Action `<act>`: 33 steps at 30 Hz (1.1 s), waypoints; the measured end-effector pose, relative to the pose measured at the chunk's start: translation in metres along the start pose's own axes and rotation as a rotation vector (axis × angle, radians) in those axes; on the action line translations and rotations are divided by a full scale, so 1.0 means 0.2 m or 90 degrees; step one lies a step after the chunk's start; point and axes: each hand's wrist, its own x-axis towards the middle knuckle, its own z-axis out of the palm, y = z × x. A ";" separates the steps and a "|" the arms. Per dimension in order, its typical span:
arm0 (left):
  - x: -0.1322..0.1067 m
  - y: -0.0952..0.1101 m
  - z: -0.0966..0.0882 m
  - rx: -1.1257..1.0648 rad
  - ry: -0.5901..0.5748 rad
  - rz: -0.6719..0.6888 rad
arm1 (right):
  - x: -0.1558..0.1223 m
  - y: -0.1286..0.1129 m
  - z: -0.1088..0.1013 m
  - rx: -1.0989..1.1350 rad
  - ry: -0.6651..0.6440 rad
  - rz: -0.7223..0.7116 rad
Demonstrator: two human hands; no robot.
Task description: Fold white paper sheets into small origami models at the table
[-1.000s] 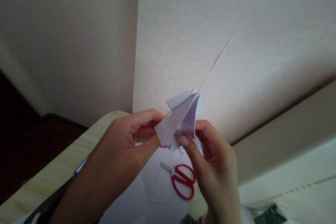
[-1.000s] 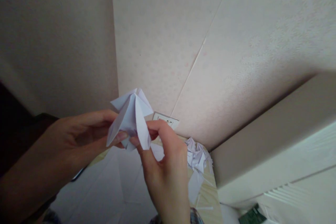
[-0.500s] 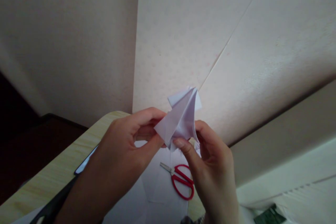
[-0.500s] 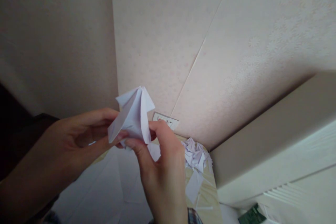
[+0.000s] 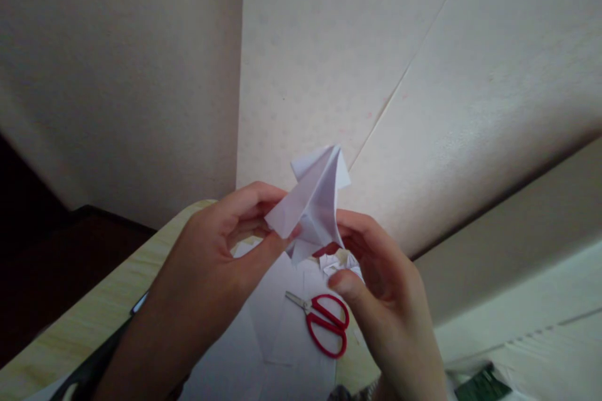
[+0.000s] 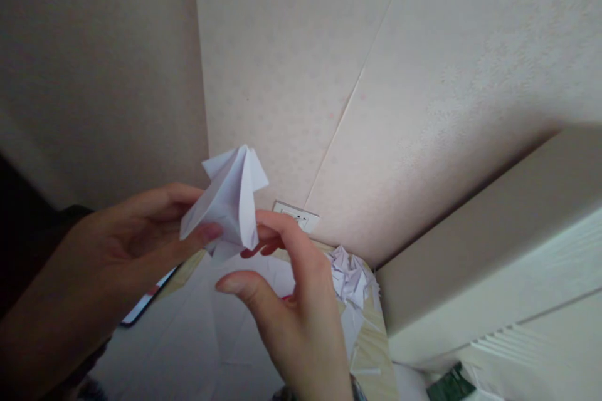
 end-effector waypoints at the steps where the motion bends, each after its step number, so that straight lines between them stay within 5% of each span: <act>1: 0.00 0.00 0.00 -0.008 0.016 0.004 | -0.01 0.00 -0.01 0.024 -0.003 -0.005; 4: 0.00 0.00 0.00 0.007 0.040 0.005 | -0.01 -0.01 -0.01 0.065 0.030 -0.006; 13: -0.02 -0.02 -0.01 0.156 -0.065 0.027 | 0.02 0.00 0.03 0.014 0.044 0.022; 20: -0.02 -0.02 0.00 0.150 -0.078 0.021 | 0.02 0.00 0.05 -0.009 0.071 -0.008; 27: -0.01 -0.02 0.00 0.136 -0.103 -0.002 | 0.02 0.01 0.05 -0.001 0.259 -0.147; 33: -0.02 -0.02 -0.01 0.191 -0.139 0.002 | 0.02 0.01 0.01 -0.187 0.122 -0.158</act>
